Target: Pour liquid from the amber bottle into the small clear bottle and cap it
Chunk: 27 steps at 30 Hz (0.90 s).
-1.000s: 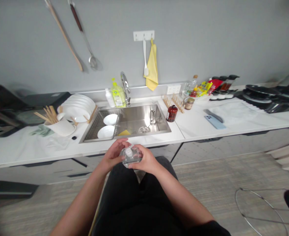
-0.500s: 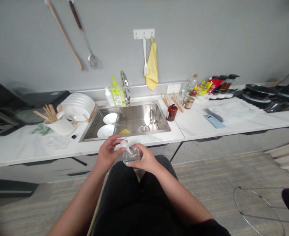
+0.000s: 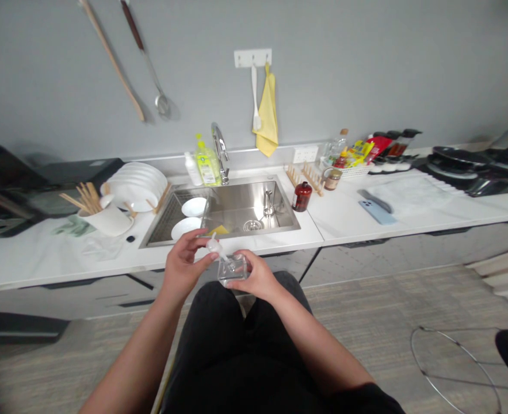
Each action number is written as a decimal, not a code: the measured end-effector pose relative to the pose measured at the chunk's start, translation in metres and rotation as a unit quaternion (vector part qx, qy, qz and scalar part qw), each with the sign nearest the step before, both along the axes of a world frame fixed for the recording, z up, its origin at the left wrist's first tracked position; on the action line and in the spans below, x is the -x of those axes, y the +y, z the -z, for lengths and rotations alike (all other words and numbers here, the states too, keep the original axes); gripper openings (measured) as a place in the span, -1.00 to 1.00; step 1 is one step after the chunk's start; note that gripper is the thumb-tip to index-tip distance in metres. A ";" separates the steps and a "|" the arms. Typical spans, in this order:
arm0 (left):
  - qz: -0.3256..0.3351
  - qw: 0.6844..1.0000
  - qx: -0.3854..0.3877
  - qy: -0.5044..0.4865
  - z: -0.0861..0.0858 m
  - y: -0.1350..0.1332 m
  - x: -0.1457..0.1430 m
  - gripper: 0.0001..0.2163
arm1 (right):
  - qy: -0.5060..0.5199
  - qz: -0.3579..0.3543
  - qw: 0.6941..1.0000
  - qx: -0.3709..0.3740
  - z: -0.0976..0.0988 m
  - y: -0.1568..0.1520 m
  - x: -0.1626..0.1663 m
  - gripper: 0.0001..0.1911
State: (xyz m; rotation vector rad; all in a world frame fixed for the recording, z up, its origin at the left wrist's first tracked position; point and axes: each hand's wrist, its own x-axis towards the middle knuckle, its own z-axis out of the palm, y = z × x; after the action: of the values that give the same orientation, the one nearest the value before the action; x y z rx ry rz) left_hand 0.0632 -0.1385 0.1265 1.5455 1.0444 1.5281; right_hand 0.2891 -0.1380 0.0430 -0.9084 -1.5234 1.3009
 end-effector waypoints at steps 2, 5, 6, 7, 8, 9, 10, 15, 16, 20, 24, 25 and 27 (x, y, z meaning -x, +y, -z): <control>-0.008 1.000 -0.004 0.024 0.001 0.000 0.002 -0.34 | -0.001 0.002 1.000 0.002 0.001 0.000 0.000 -0.11; -0.012 0.999 -0.011 0.044 0.004 -0.001 0.002 -0.33 | 0.002 0.006 1.000 0.002 0.002 0.000 0.000 -0.11; -0.009 0.999 -0.011 0.038 0.005 -0.001 0.002 -0.33 | 0.002 0.007 1.000 0.003 0.003 0.001 0.000 -0.11; -0.006 1.000 -0.011 0.027 0.005 -0.001 0.002 -0.33 | 0.002 0.008 1.000 0.004 0.004 0.001 -0.001 -0.11; -0.004 1.000 -0.010 0.017 0.005 -0.001 0.002 -0.34 | 0.002 0.008 1.000 0.004 0.004 0.002 -0.001 -0.11; 0.000 1.000 -0.007 0.008 0.005 -0.002 0.002 -0.34 | 0.003 0.008 1.000 0.004 0.005 0.002 -0.001 -0.11; 0.008 1.000 -0.003 -0.003 0.005 -0.002 0.002 -0.34 | 0.004 0.007 1.000 0.002 0.007 0.003 -0.002 -0.11; 0.023 0.999 0.010 -0.029 0.002 -0.013 0.009 -0.33 | 0.002 0.003 1.000 -0.002 0.014 0.006 -0.002 -0.10; 0.008 0.999 0.000 -0.035 0.003 -0.015 0.013 -0.36 | 0.002 0.003 1.000 -0.002 0.016 0.007 -0.001 -0.10; -0.079 0.994 -0.022 -0.071 0.016 -0.018 0.043 -0.50 | 0.000 0.003 1.000 0.005 0.021 0.011 0.002 -0.09; -0.199 0.972 0.068 -0.101 0.045 -0.013 0.106 -0.61 | -0.010 -0.001 1.000 0.016 0.023 0.017 0.005 -0.09; -0.239 0.961 0.092 -0.101 0.054 -0.012 0.126 -0.58 | -0.010 0.000 1.000 0.017 0.023 0.018 0.005 -0.09; -0.330 0.932 0.132 -0.076 0.069 -0.008 0.168 -0.50 | -0.004 0.002 1.000 0.017 0.024 0.021 0.006 -0.09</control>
State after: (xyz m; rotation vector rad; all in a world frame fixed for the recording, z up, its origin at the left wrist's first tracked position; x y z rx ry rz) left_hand -0.1046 -0.1469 0.0572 0.9059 1.7059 1.8045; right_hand 0.2832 -0.1167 0.0189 -0.9389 -1.5094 1.3259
